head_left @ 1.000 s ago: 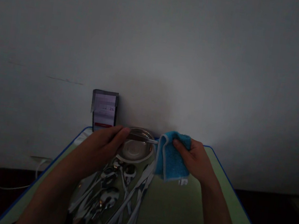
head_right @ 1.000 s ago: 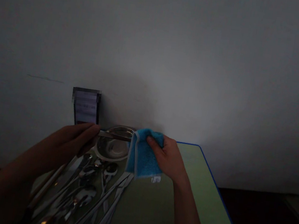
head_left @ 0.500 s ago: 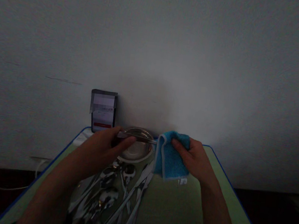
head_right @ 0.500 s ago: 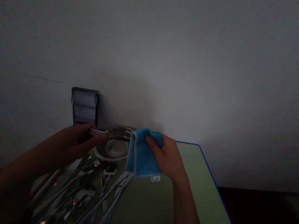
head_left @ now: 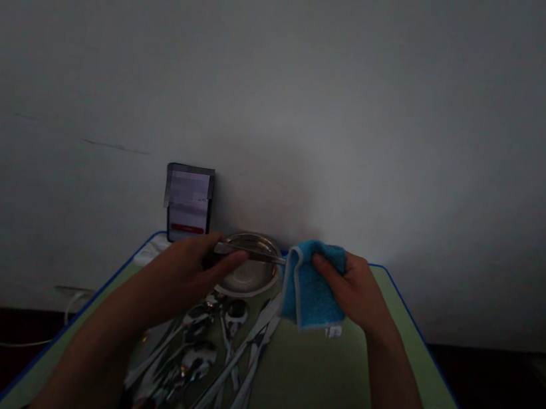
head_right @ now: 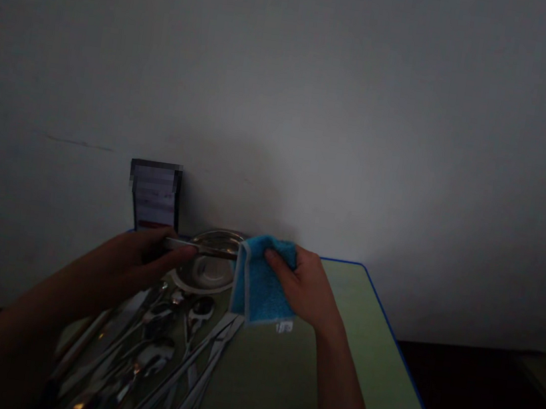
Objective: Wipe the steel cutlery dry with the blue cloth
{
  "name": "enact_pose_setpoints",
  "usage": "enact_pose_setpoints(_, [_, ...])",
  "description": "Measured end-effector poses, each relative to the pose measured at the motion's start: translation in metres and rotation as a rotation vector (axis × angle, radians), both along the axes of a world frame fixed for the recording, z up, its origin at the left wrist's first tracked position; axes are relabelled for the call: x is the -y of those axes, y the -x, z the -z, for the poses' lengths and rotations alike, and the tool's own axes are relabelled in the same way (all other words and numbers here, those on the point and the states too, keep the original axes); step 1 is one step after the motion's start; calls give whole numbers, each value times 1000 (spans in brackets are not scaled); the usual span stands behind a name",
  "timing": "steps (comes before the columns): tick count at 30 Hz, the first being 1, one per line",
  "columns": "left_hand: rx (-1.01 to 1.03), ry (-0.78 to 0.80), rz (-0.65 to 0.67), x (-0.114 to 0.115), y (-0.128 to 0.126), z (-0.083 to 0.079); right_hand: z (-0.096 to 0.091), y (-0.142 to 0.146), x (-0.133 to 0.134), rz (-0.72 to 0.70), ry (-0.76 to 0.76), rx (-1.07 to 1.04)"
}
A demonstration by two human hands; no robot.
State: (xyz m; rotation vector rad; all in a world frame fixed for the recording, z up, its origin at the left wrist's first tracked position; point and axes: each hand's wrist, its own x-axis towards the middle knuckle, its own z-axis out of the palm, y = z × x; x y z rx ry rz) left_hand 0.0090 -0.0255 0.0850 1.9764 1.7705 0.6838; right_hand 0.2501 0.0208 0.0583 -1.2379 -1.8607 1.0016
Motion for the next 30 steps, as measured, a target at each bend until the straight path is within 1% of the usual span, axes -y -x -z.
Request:
enact_pose_setpoints(4, [-10,-3,22,0,1,0,-1,-1,0,-3,-6,17])
enact_pose_setpoints(9, [-41,13,99,0,5,2,-2,-1,-1,1,-22,30])
enact_pose_setpoints(20, [-47,75,94,-1,2,2,-2,0,0,-21,-53,46])
enact_pose_setpoints(30, [-61,96,129,0,1,2,-3,2,-1,-12,-63,90])
